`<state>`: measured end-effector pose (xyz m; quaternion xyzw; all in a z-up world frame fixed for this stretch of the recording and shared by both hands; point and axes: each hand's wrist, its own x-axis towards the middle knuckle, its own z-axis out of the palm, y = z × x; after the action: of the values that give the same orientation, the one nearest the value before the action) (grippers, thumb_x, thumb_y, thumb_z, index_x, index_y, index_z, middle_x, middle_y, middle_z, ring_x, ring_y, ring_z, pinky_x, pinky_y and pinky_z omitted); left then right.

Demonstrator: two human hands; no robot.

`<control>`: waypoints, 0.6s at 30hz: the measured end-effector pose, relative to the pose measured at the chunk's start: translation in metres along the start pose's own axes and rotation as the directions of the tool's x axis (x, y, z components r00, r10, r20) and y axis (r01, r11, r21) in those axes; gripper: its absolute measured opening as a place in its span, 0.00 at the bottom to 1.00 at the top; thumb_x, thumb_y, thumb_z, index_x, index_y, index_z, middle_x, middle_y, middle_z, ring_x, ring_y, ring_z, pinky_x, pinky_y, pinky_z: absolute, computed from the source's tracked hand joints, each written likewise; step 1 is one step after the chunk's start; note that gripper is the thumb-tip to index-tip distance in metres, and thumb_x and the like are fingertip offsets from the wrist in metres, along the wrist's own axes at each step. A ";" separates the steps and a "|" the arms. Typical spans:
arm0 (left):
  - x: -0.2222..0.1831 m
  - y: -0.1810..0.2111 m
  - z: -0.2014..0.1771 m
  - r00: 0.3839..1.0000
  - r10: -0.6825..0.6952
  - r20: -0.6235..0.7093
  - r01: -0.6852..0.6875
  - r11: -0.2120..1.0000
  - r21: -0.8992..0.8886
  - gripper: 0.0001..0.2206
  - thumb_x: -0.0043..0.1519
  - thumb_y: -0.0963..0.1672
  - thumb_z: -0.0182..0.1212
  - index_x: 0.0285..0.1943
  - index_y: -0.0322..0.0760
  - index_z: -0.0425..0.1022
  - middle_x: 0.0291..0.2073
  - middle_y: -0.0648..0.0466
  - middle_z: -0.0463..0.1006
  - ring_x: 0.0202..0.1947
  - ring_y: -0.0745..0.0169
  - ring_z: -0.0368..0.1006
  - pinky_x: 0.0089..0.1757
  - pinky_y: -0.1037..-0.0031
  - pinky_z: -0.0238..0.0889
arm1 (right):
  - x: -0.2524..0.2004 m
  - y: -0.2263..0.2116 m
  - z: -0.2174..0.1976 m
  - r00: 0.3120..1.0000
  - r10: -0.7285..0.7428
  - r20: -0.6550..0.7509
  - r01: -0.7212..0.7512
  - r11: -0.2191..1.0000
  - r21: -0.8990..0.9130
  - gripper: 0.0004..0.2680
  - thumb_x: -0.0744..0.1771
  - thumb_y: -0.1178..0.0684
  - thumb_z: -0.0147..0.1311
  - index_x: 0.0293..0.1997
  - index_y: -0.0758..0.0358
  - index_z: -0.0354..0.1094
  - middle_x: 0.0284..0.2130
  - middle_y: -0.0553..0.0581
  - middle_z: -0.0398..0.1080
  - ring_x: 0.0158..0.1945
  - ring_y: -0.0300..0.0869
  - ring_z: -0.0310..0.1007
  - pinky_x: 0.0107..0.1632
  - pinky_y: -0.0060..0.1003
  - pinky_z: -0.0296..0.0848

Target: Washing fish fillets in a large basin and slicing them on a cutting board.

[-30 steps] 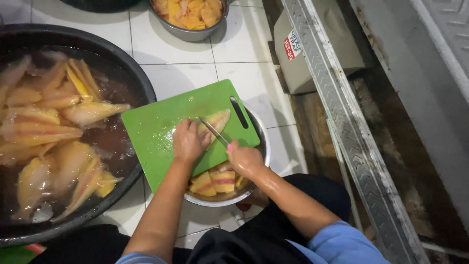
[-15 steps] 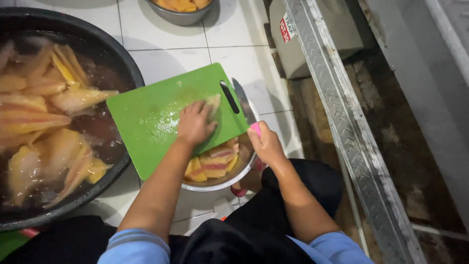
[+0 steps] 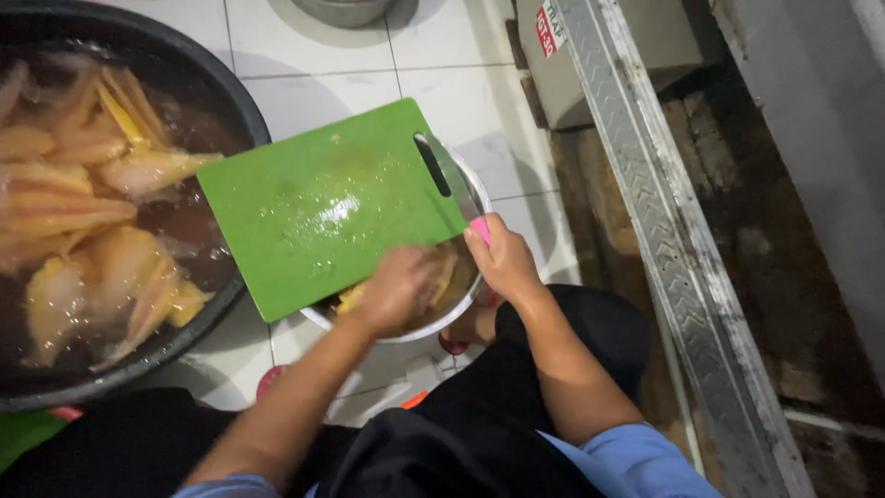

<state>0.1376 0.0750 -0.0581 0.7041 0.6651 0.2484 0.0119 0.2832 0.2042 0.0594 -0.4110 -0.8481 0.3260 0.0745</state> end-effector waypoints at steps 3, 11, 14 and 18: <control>0.005 -0.037 -0.059 0.992 0.023 -0.121 -0.011 0.995 0.101 0.16 0.51 0.47 0.61 0.46 0.41 0.72 0.50 0.45 0.68 0.54 0.43 0.63 0.51 0.55 0.57 | -0.003 0.004 0.002 1.000 -0.010 0.003 0.010 1.000 -0.004 0.12 0.66 0.41 0.41 0.38 0.59 0.60 0.21 0.69 0.67 0.30 0.62 0.70 0.33 0.53 0.65; -0.103 -0.150 -0.277 0.942 -0.209 -0.263 0.316 0.821 0.475 0.18 0.47 0.44 0.65 0.48 0.34 0.78 0.50 0.44 0.74 0.46 0.47 0.68 0.47 0.63 0.60 | -0.006 0.001 0.026 0.985 -0.175 -0.004 0.174 0.982 -0.079 0.09 0.64 0.47 0.45 0.40 0.61 0.60 0.26 0.64 0.70 0.30 0.60 0.69 0.33 0.47 0.65; -0.196 -0.207 -0.298 0.819 -0.500 -0.283 0.556 0.567 0.607 0.18 0.55 0.50 0.62 0.52 0.45 0.80 0.53 0.54 0.76 0.49 0.54 0.72 0.48 0.66 0.65 | 0.001 -0.016 0.038 0.984 -0.177 0.014 0.177 0.974 -0.139 0.11 0.63 0.47 0.47 0.44 0.61 0.61 0.25 0.62 0.70 0.28 0.58 0.69 0.32 0.46 0.65; -0.312 -0.253 -0.288 0.549 -0.767 -0.333 0.828 0.553 0.092 0.17 0.59 0.41 0.65 0.53 0.19 0.75 0.36 0.32 0.75 0.32 0.41 0.71 0.34 0.61 0.65 | 0.030 -0.047 0.063 0.955 -0.295 0.031 0.293 0.925 -0.242 0.09 0.62 0.52 0.49 0.42 0.61 0.64 0.33 0.57 0.69 0.33 0.51 0.70 0.37 0.43 0.68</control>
<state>-0.2005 -0.2804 0.0021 0.2793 0.9331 0.2217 -0.0458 0.2089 0.1745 0.0353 -0.2863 -0.9335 0.2029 0.0740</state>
